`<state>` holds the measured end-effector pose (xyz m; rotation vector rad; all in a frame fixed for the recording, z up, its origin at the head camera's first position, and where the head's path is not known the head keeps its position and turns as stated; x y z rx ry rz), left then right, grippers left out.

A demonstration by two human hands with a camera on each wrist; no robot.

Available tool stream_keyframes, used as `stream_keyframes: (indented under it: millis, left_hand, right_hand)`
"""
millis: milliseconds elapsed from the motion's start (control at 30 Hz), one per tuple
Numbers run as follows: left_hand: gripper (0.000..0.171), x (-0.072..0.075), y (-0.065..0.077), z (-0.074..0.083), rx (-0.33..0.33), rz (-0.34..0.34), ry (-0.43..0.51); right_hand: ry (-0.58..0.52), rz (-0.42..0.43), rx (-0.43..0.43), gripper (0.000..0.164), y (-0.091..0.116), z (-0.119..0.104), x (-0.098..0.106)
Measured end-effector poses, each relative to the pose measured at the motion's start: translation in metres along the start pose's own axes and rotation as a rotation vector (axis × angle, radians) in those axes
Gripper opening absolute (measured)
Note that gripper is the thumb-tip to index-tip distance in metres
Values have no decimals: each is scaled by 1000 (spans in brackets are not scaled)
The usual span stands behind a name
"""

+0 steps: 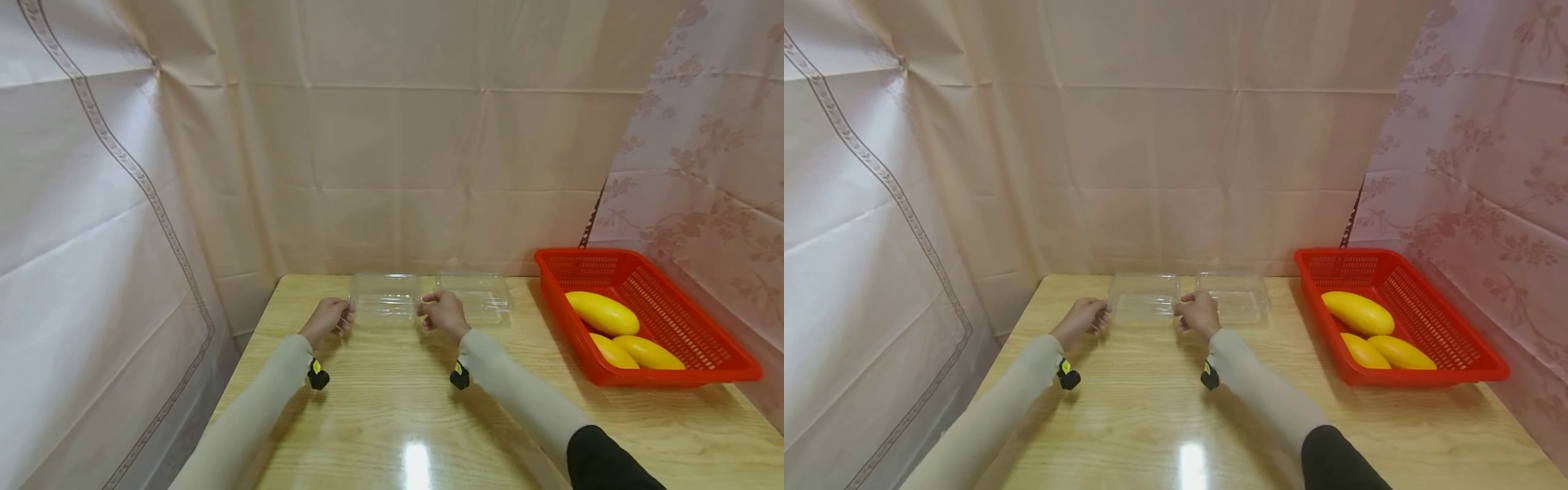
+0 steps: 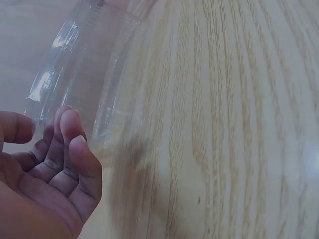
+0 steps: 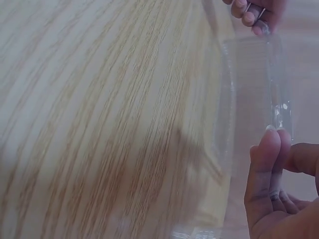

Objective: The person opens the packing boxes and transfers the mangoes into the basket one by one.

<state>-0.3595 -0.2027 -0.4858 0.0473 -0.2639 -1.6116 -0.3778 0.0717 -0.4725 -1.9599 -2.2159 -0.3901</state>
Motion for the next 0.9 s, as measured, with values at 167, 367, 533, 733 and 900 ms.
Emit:
stream_keyframes:
  millis: [167,367,533,733,900]
  left_hand:
    - [39,0,-1,-3,14,-4,-15]
    - [39,-2,-1,-3,21,0,-42]
    - [41,0,-2,-4,14,4,-76]
    - [54,12,4,-2,-64,62,-238]
    - [52,22,24,16,-224,147,-515]
  right_hand:
    - [13,22,-13,36,0,0,-2]
    - [66,42,-4,33,-2,1,-2]
    - [105,34,19,34,-3,1,1]
    - [147,3,55,38,6,0,11]
    - [142,-64,161,36,23,-6,27]
Point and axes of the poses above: each hand's wrist, its own y-axis away from the middle knuckle, its own x-axis out of the back of the hand, z = x × y, the point moved 5 cm from there along -y, towards the middle knuckle, and after that the axes turned 5 degrees about y, right-handed, at the moved point
